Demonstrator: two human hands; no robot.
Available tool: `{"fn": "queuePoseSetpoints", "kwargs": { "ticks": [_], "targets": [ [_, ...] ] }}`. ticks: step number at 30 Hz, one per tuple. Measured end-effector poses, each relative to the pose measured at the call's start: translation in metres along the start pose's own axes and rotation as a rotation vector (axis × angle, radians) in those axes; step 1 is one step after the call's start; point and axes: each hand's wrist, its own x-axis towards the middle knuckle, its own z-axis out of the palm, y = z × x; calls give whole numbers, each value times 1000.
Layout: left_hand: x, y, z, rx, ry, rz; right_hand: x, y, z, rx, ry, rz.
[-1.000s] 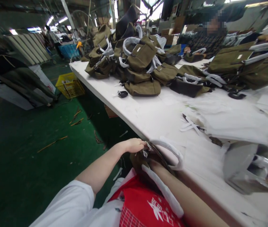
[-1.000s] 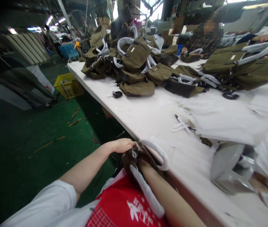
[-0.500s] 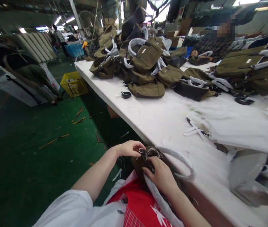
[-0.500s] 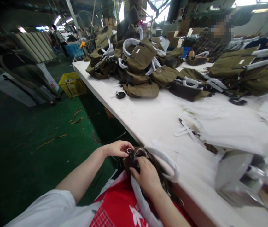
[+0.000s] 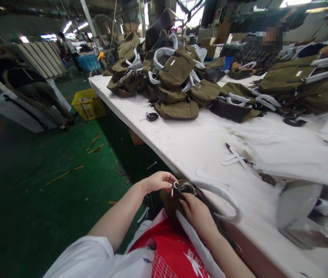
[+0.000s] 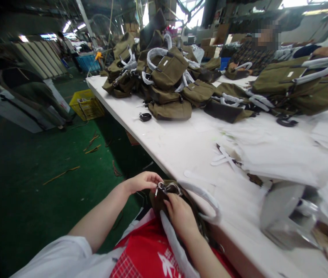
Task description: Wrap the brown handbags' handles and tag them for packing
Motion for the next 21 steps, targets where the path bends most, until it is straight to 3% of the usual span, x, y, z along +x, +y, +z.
{"fn": "queuePoseSetpoints", "kwargs": {
  "ticks": [5,12,17,21],
  "targets": [
    [-5,-11,-2,-254,122,-115,1,-6,-8,-67,6,-84],
    [-11,-9,12,-352,241,-79,0,-11,-7,-146,84,-179],
    [-1,-5,31,-255,472,1,2,-6,3,-162,144,-151],
    [2,2,50,100,527,179,0,3,14,-174,184,-34]
  ]
}}
